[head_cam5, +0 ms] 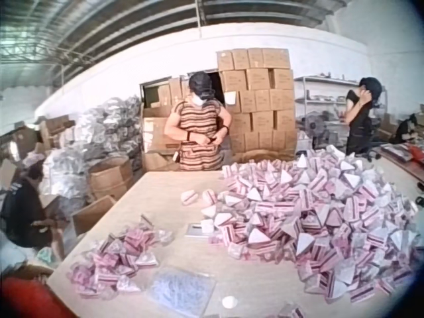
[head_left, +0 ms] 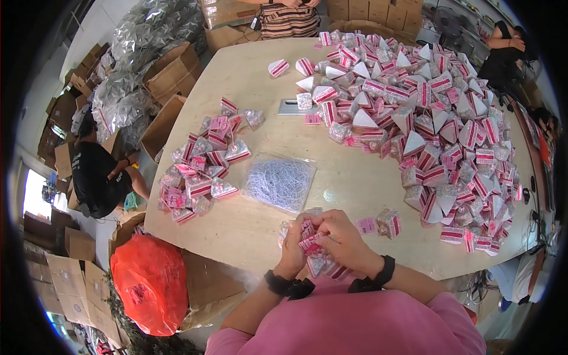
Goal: Packing small triangular packets into small plastic bags and securing them with silver wire ties.
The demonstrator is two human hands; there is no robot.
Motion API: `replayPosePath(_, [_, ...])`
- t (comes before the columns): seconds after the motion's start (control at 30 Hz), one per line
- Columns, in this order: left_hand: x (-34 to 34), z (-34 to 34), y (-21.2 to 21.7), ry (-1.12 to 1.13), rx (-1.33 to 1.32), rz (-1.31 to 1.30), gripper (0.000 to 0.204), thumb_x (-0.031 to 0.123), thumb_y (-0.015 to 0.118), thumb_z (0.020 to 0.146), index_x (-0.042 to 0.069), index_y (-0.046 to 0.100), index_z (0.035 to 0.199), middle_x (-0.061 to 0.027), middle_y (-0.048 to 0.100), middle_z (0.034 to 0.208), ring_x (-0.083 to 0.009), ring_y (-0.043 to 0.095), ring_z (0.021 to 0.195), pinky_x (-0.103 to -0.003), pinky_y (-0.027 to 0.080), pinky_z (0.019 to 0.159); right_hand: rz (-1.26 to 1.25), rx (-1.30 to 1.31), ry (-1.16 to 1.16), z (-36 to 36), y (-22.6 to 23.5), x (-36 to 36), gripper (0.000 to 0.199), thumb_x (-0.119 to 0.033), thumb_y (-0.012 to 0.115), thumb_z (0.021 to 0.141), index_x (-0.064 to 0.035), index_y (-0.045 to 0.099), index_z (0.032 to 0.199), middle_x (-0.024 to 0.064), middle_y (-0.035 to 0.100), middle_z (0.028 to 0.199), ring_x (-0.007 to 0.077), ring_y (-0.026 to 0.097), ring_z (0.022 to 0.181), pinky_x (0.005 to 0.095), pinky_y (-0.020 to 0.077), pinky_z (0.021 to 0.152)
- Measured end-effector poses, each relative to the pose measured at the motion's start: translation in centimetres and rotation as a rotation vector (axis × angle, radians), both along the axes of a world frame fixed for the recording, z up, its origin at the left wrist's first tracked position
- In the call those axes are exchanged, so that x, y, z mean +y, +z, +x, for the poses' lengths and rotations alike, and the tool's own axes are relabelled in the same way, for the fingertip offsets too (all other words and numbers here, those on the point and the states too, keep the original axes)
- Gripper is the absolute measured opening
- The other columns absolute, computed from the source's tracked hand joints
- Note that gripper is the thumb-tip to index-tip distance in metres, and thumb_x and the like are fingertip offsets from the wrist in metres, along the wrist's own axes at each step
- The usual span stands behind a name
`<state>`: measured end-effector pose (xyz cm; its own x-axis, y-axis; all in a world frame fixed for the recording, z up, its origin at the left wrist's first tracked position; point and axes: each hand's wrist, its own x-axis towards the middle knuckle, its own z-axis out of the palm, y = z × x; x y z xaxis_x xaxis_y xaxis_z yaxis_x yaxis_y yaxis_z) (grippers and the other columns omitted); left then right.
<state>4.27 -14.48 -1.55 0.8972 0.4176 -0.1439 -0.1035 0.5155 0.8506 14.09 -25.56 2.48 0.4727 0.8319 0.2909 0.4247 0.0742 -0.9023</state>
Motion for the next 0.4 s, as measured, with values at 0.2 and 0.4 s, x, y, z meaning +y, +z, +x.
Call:
replayPosePath(0.2, [-0.6, -0.6, 0.5, -0.027, 0.032, -0.043, 0.065, 0.056, 0.015, 0.096, 0.001, 0.048, 0.109, -0.0093, 0.058, 0.098, -0.0166, 0.059, 0.091, -0.031, 0.049, 0.080, 0.003, 0.092, -0.110, -0.4, -1.5, 0.4, 0.016, -0.005, 0.064, 0.076, -0.0026, 0.048, 0.080, 0.0137, 0.052, 0.103, 0.0285, 0.048, 0.097, 0.0363, 0.0408, 0.082])
replayPosePath(0.4, [-0.5, -1.1, 0.1, -0.172, 0.162, 0.081, 0.054, 0.052, 0.046, 0.091, 0.002, 0.048, 0.112, -0.0086, 0.057, 0.101, -0.0191, 0.059, 0.089, -0.032, 0.050, 0.080, -0.124, 0.212, -0.043, -0.2, -2.5, -0.1, 0.014, -0.008, 0.063, 0.078, -0.0036, 0.052, 0.084, 0.0154, 0.051, 0.109, 0.0281, 0.049, 0.101, 0.0366, 0.0407, 0.084])
